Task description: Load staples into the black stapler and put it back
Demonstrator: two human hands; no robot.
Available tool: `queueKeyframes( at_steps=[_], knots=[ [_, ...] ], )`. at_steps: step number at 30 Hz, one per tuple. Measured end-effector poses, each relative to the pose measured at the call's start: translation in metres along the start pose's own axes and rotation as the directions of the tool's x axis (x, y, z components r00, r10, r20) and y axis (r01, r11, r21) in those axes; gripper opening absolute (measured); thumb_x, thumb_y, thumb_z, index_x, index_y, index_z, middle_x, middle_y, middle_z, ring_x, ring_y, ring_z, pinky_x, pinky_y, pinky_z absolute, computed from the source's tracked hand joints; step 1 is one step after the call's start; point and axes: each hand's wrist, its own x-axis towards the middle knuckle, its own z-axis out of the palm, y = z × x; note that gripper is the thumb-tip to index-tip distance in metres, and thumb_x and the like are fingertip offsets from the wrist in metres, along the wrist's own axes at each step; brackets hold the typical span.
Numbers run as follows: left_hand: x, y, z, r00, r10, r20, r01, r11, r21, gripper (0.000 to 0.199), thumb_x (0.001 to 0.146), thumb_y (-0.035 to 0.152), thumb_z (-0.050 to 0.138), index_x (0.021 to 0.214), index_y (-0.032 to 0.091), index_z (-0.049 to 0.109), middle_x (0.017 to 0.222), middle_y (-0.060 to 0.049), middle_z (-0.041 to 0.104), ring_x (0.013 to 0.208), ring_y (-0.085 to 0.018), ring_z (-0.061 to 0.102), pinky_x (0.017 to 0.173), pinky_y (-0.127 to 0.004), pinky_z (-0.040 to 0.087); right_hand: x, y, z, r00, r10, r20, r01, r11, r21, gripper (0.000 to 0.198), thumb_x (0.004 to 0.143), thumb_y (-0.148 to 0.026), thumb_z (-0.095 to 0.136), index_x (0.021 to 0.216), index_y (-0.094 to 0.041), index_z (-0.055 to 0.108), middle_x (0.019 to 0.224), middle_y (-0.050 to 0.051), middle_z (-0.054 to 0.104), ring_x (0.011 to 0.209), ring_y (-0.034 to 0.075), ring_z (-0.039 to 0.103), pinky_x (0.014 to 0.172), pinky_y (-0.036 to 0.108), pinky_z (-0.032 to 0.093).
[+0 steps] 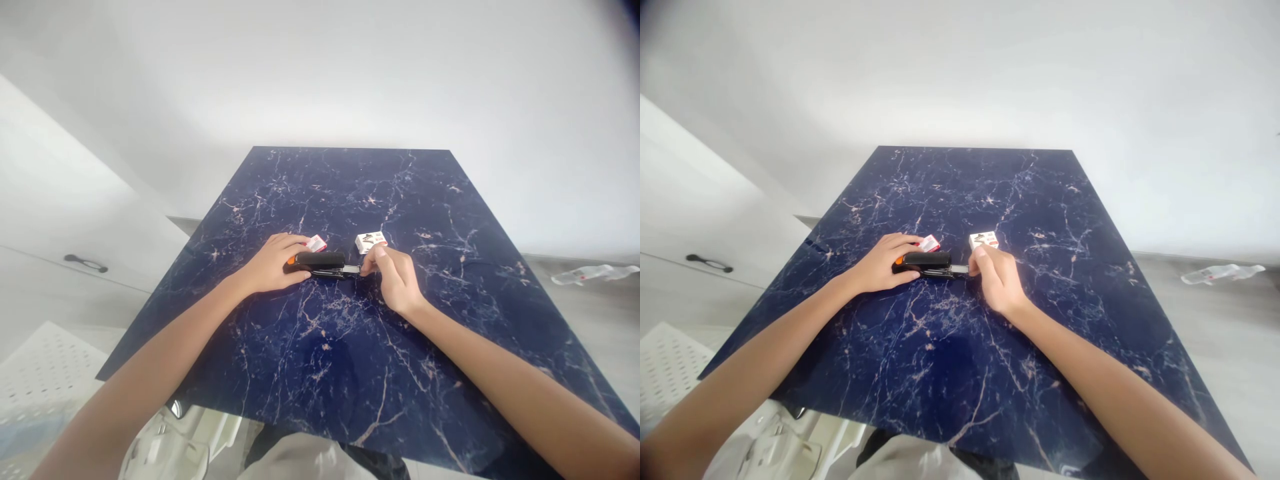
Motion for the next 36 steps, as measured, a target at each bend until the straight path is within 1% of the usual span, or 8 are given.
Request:
queueKeyframes(
  at_steps=[3, 7, 15, 19, 23, 31, 36],
  knots=[
    [0.0001, 0.0002, -0.0001, 1.000, 0.006, 0.002, -0.006, 1.000, 0.003, 0.044, 0.094, 0.046, 0.065, 0.133, 0.026, 0.064, 0.147, -0.009, 0.057, 0.136, -0.035, 0.051, 0.115, -0.058, 0.035, 0.0003, 0.0011, 0.0002, 1.000, -0.010, 0.001, 0.010, 1.000, -0.025, 0.054, 0.109, -0.049, 0.033, 0.072, -0.023, 0.062, 0.073, 0.003, 0.066, 0.072, 0.020, 0.061, 0.072, 0.036, 0.046],
    [0.0000, 0.0001, 0.0002, 1.000, 0.013, -0.005, -0.013, 1.000, 0.003, 0.042, 0.093, 0.044, 0.066, 0.131, 0.025, 0.064, 0.147, -0.009, 0.058, 0.136, -0.034, 0.051, 0.115, -0.057, 0.035, 0.0013, 0.0017, 0.0004, 1.000, 0.013, -0.027, -0.014, 0.999, -0.034, 0.055, 0.109, -0.050, 0.033, 0.071, -0.023, 0.062, 0.071, 0.003, 0.066, 0.070, 0.020, 0.062, 0.071, 0.035, 0.046],
    [0.0002, 0.0000, -0.0001, 1.000, 0.020, -0.009, -0.020, 1.000, 0.006, 0.041, 0.093, 0.044, 0.066, 0.129, 0.024, 0.064, 0.146, -0.009, 0.058, 0.135, -0.033, 0.051, 0.115, -0.056, 0.036, 0.0016, -0.0005, -0.0019, 1.000, 0.010, -0.004, -0.011, 0.999, -0.044, 0.056, 0.109, -0.049, 0.033, 0.070, -0.023, 0.063, 0.073, 0.002, 0.068, 0.073, 0.020, 0.064, 0.074, 0.035, 0.046],
    [-0.0002, 0.0001, -0.0002, 1.000, 0.015, -0.008, -0.015, 1.000, -0.003, 0.043, 0.093, 0.044, 0.066, 0.132, 0.025, 0.064, 0.147, -0.009, 0.058, 0.136, -0.034, 0.051, 0.116, -0.057, 0.035, 0.0006, -0.0014, -0.0025, 1.000, -0.001, 0.020, 0.003, 0.998, -0.064, 0.054, 0.109, -0.048, 0.034, 0.072, -0.022, 0.063, 0.076, 0.003, 0.070, 0.075, 0.021, 0.065, 0.077, 0.036, 0.047],
    [-0.0007, -0.0008, 0.0004, 1.000, -0.002, -0.009, 0.002, 1.000, -0.010, 0.045, 0.093, 0.044, 0.066, 0.134, 0.026, 0.063, 0.147, -0.008, 0.058, 0.136, -0.035, 0.051, 0.116, -0.058, 0.035, 0.0002, -0.0019, -0.0025, 0.999, -0.006, 0.033, 0.007, 1.000, -0.027, 0.051, 0.109, -0.048, 0.036, 0.074, -0.022, 0.063, 0.081, 0.003, 0.072, 0.079, 0.022, 0.067, 0.079, 0.036, 0.048],
    [-0.0004, -0.0015, 0.0027, 1.000, -0.005, -0.028, 0.004, 1.000, -0.024, 0.044, 0.091, 0.043, 0.069, 0.133, 0.028, 0.065, 0.147, -0.007, 0.058, 0.136, -0.034, 0.051, 0.117, -0.057, 0.034, -0.0004, -0.0025, -0.0015, 0.997, -0.015, 0.072, 0.017, 0.999, -0.034, 0.049, 0.108, -0.050, 0.038, 0.078, -0.022, 0.065, 0.082, 0.003, 0.072, 0.078, 0.021, 0.067, 0.078, 0.035, 0.048],
    [0.0003, -0.0006, 0.0027, 1.000, -0.011, -0.024, 0.011, 1.000, -0.023, 0.044, 0.091, 0.044, 0.069, 0.132, 0.028, 0.065, 0.147, -0.007, 0.058, 0.136, -0.033, 0.051, 0.117, -0.056, 0.034, -0.0011, -0.0052, -0.0014, 0.990, -0.039, 0.136, 0.049, 0.996, -0.070, 0.049, 0.107, -0.053, 0.040, 0.081, -0.022, 0.067, 0.085, 0.004, 0.072, 0.080, 0.022, 0.066, 0.078, 0.036, 0.049]
  ],
)
